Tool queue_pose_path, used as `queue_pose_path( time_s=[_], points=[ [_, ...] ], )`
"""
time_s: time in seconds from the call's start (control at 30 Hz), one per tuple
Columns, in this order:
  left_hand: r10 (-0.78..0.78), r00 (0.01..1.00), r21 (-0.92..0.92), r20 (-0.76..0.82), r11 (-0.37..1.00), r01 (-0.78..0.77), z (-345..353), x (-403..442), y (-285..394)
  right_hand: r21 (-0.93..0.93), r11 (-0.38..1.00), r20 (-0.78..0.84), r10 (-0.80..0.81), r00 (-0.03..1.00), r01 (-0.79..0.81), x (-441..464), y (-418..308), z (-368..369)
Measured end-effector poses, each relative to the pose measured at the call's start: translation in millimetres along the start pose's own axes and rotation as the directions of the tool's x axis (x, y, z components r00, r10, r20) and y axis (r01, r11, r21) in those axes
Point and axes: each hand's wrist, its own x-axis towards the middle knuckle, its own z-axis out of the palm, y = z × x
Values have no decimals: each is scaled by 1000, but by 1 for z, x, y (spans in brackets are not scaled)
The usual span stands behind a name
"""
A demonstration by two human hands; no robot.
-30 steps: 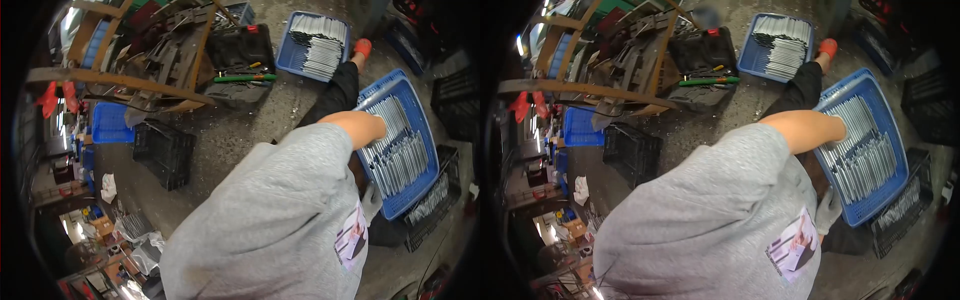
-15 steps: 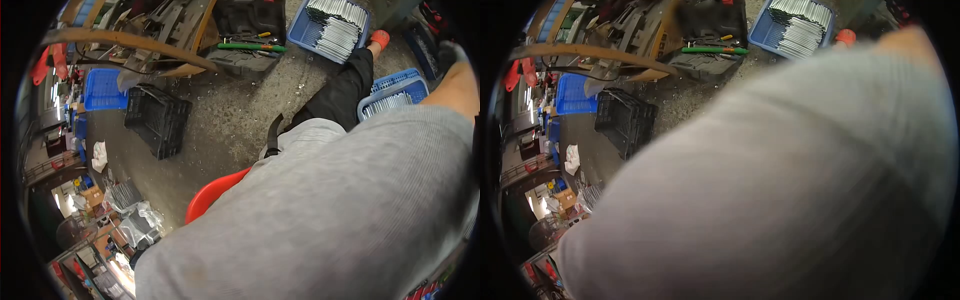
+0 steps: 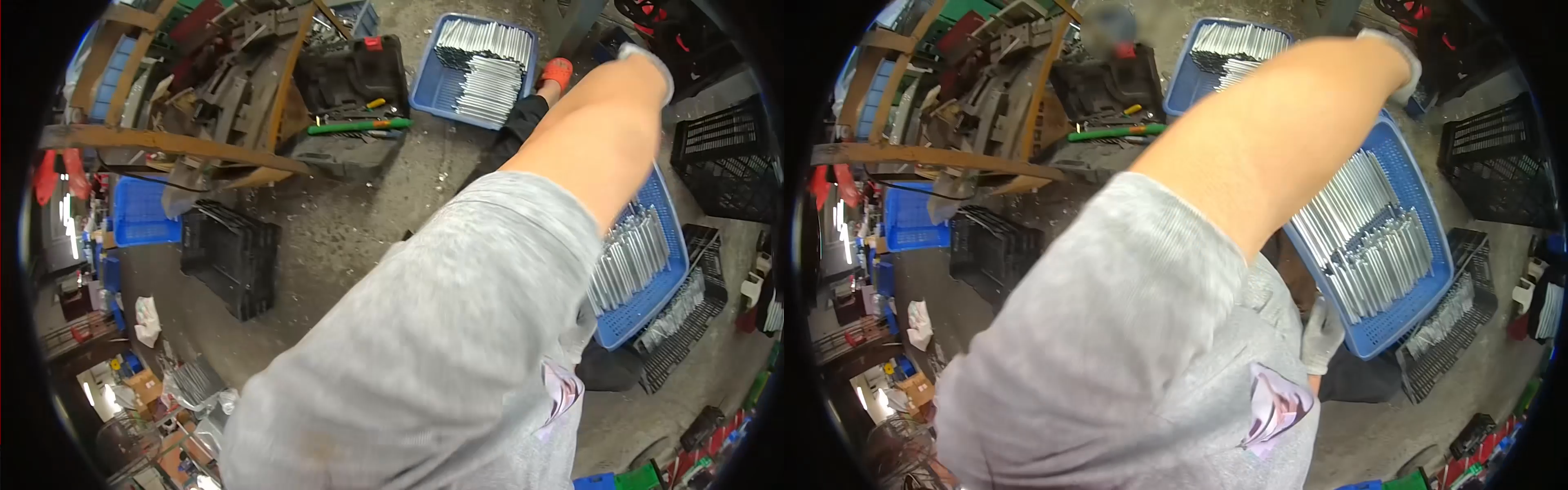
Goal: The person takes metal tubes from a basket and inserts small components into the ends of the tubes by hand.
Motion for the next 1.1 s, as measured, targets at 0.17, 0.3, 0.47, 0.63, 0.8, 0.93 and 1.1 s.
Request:
queue_pose_path(
  time_s=[0.17,0.3,0.47,0.63,0.8,0.93,1.1],
  points=[
    [172,980,141,96,973,-185,104,22,-19,78,995,-129,-58,990,68,-5,0,10],
    [356,843,-14,403,923,-384,95,-41,-1,-7,1000,-183,-16,983,16,-7,-27,13],
    [374,764,-40,526,908,-417,92,-80,4,-53,998,-196,35,980,-46,-5,-30,12],
    [388,870,-21,303,916,-401,186,-85,-9,-64,998,-189,5,982,-17,3,-34,19],
    [464,885,30,31,885,-465,266,-79,-11,-39,999,-276,-33,960,23,4,-29,24],
    [376,925,107,59,919,-380,263,-82,4,-33,997,-341,-77,937,70,3,-23,26],
    [343,920,-9,189,937,-348,252,-85,0,-13,996,-363,-91,927,93,5,-28,23]
  ],
)
